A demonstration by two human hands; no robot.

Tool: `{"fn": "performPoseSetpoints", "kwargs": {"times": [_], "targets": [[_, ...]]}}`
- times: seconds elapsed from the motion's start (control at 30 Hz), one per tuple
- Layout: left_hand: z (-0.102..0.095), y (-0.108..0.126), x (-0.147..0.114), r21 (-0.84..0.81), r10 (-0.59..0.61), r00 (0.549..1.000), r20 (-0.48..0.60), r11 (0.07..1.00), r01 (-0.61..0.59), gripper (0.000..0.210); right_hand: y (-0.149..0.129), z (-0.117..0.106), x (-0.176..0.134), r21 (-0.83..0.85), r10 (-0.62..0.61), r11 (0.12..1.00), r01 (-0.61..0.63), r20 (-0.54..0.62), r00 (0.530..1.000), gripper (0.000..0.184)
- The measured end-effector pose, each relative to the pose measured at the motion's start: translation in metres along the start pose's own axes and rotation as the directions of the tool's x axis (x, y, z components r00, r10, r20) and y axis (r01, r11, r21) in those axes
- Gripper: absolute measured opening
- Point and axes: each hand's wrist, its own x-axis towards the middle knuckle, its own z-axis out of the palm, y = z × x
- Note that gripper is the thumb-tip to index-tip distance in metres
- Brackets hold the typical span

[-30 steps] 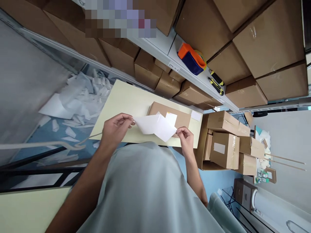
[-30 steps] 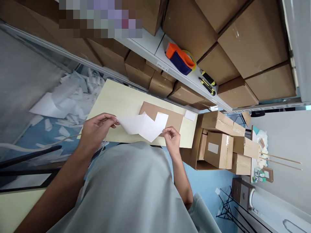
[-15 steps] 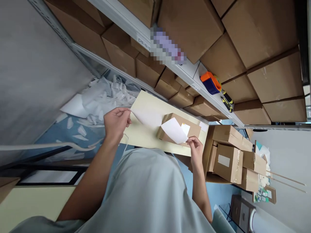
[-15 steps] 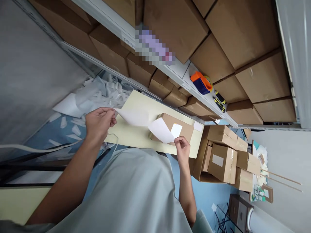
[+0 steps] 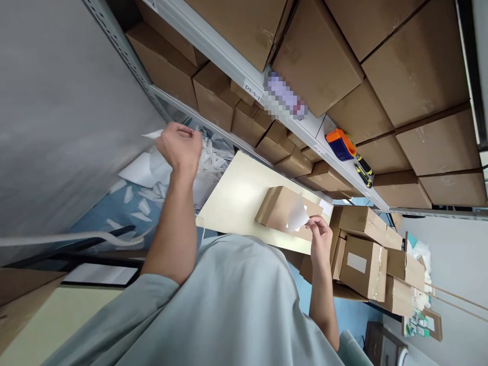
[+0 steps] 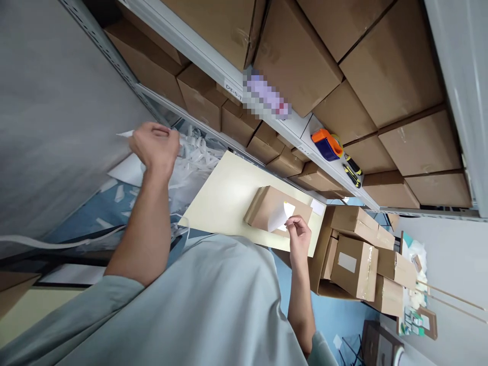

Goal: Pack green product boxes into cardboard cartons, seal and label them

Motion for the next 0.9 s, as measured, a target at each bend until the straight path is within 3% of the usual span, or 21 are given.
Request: {"fn": "performPoseSetpoints", "kwargs": {"times": [0.07,0.1,0.23,0.3,0.37,0.47,0.6,0.67,0.77,0.9], "targets": [[0.002,0.009,0.014,0.042,-0.069,0.991,-0.114,0.996,0.074,0.011,-0.001,0.0,0.001,0.01,-0.002,1.0,0.002,0.0,1.0,0.02],[0.002,0.012,0.02,0.049,-0.077,0.989,-0.128,0.995,0.084,0.021,-0.001,-0.001,0.001,0.012,-0.002,1.0,0.002,-0.001,1.0,0.02],[0.001,0.021,0.031,0.043,0.046,0.999,0.012,0.998,-0.046,0.1,0.003,-0.007,0.002,0.022,-0.005,1.0,0.005,-0.01,1.0,0.025],[0.005,0.026,0.021,0.023,0.163,0.986,0.043,0.986,-0.164,0.114,0.006,-0.01,0.004,0.042,-0.002,0.999,0.003,-0.021,1.0,0.026],[0.017,0.034,-0.008,-0.023,0.324,0.945,0.048,0.946,-0.323,0.104,0.009,-0.013,0.007,0.08,0.018,0.997,-0.015,-0.031,0.999,0.027],[0.045,0.046,-0.086,-0.115,0.534,0.837,0.118,0.845,-0.523,0.07,0.014,-0.017,0.015,0.189,0.075,0.98,-0.069,-0.022,0.997,0.029],[0.081,0.052,-0.212,-0.303,0.637,0.684,0.355,0.771,-0.561,0.029,0.022,-0.027,0.027,0.363,0.146,0.923,-0.131,-0.012,0.989,0.032],[0.096,0.053,-0.257,-0.368,0.672,0.623,0.401,0.741,-0.562,0.017,0.027,-0.034,0.03,0.426,0.178,0.892,-0.151,-0.025,0.984,0.034],[0.114,0.055,-0.291,-0.367,0.676,0.626,0.388,0.736,-0.568,0.009,0.037,-0.048,0.031,0.505,0.217,0.844,-0.183,-0.009,0.976,0.034],[0.132,0.06,-0.301,-0.292,0.666,0.64,0.383,0.745,-0.6,0.008,0.051,-0.067,0.029,0.572,0.266,0.784,-0.241,0.042,0.963,0.033]]}}
